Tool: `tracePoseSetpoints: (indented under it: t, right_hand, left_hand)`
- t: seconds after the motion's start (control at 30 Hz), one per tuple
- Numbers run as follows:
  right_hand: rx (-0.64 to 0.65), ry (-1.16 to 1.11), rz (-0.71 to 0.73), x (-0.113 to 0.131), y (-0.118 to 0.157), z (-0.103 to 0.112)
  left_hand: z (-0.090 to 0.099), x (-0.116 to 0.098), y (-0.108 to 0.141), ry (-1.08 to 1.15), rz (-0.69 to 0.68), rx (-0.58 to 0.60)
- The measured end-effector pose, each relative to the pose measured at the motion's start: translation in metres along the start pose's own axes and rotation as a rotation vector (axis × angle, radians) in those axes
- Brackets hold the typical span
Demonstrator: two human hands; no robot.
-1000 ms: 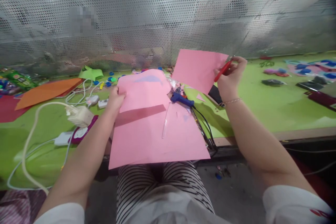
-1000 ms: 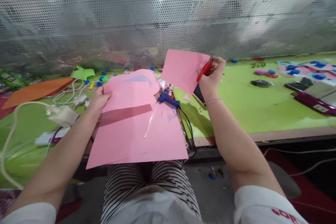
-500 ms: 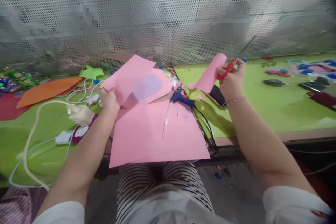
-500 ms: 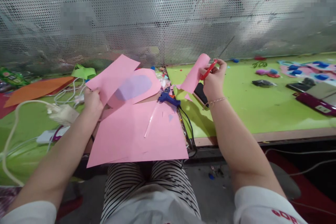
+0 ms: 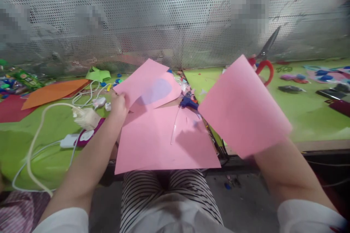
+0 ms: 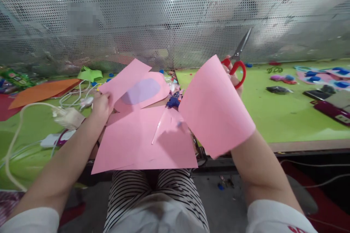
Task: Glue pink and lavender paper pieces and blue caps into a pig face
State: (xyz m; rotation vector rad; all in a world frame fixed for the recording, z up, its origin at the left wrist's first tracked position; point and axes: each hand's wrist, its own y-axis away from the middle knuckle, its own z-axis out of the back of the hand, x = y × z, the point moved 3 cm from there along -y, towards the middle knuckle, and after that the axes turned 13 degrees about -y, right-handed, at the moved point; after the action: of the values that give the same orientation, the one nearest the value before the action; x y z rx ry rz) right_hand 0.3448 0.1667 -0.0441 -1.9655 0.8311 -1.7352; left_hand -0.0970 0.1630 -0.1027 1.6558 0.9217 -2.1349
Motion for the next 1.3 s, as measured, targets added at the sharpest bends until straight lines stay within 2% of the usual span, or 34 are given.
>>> tracePoseSetpoints:
  t: [0.07,0.1,0.23,0.3,0.4,0.5,0.63,0.77,0.87,0.93,1.03,1.13,1.2,1.3]
  right_hand:
    - [-0.055,-0.201,-0.022,-0.005,0.0,0.001]
    - [-0.045,-0.269,-0.05,-0.006,0.001,-0.001]
    - [0.078,-0.46,-0.2,0.002,0.003,-0.015]
    - [0.159,-0.517,-0.246,0.006,0.007,-0.027]
    - [0.252,-0.529,-0.359,0.002,0.015,-0.046]
    - [0.255,-0.422,-0.507,-0.018,0.024,-0.06]
    - [0.269,-0.164,-0.601,-0.046,0.036,-0.07]
    - [0.353,-0.003,-0.579,-0.052,0.045,-0.079]
    - [0.384,0.02,-0.568,-0.047,0.048,-0.084]
    - [0.388,0.006,-0.564,-0.043,0.049,-0.086]
    - [0.379,-0.03,-0.57,-0.04,0.049,-0.087]
    - [0.365,-0.056,-0.57,-0.04,0.049,-0.087]
    - [0.349,-0.067,-0.547,-0.042,0.047,-0.086]
    - [0.321,-0.053,-0.505,-0.046,0.044,-0.083]
  left_hand:
    - [-0.001,-0.002,0.003,0.028,0.046,0.013]
    - [-0.002,-0.004,0.006,0.005,0.08,0.064]
    - [-0.015,-0.014,0.029,-0.192,0.206,0.475]
    - [-0.02,-0.021,0.043,-0.252,0.19,0.604]
    - [-0.024,-0.028,0.059,-0.338,0.137,0.666]
    - [-0.025,-0.027,0.07,-0.283,0.165,0.742]
    - [-0.029,-0.015,0.071,-0.167,0.224,0.777]
    - [-0.034,-0.01,0.062,-0.164,0.125,0.766]
    - [-0.033,-0.012,0.059,-0.23,0.112,0.781]
    - [-0.031,-0.012,0.058,-0.339,0.057,0.773]
    - [-0.03,-0.01,0.056,-0.443,-0.077,0.684]
    - [-0.031,-0.006,0.054,-0.455,-0.152,0.619]
    - [-0.032,-0.004,0.053,-0.465,-0.141,0.614]
    - [-0.031,-0.005,0.055,-0.469,-0.027,0.635]
